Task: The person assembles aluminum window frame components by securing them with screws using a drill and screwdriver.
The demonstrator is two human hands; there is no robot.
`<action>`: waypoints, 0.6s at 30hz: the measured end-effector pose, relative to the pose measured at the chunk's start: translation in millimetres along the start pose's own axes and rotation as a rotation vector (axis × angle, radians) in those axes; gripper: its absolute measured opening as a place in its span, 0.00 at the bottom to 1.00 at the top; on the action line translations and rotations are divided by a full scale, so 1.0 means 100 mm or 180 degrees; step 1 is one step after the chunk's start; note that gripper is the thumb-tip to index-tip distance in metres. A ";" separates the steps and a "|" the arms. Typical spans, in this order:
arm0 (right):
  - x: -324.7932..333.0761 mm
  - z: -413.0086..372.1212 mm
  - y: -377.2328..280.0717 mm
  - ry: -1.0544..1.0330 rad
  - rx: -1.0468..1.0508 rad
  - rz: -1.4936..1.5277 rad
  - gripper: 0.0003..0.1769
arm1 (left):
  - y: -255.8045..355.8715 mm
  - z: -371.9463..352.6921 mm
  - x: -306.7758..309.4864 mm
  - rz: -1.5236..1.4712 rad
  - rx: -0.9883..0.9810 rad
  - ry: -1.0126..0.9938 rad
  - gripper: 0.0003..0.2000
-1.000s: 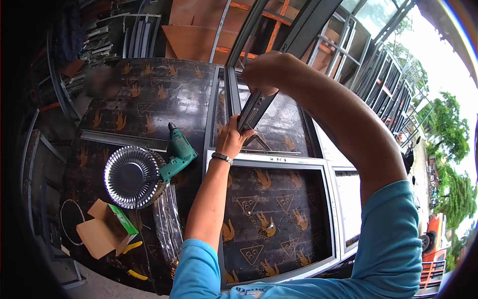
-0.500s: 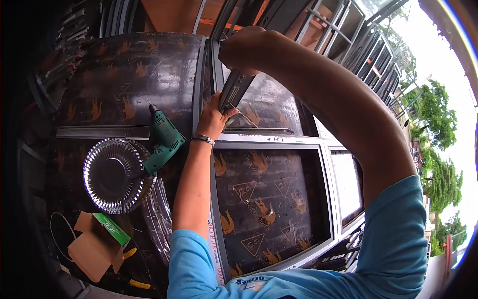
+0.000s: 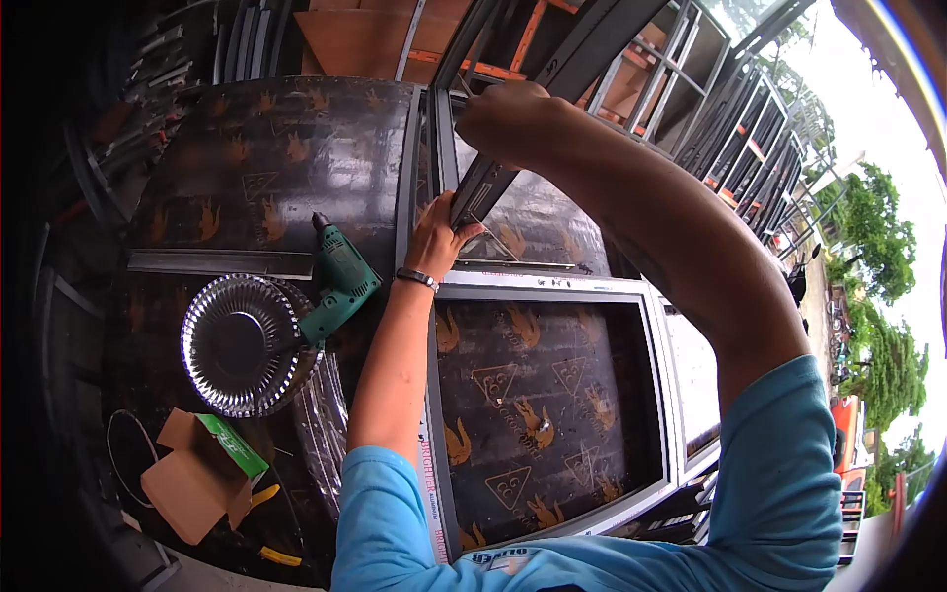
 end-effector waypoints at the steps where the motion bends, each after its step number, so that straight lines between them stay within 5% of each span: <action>1: -0.01 0.00 -0.06 0.0137 0.0062 -0.0059 0.05 | -0.01 0.03 0.01 0.0026 -0.0073 0.0084 0.33; 18: -0.16 0.14 -0.07 0.0061 0.0168 0.0076 0.03 | -0.17 -0.10 0.02 -0.0145 0.0207 -0.0039 0.32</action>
Point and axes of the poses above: each hand's wrist, its own z-axis towards the middle knuckle, its own x-axis out of the back of the hand, y = z × x, the point moved 4 cm from there along z, towards the middle knuckle, and after that the axes turned 12 degrees about x, right-handed, at the moved point
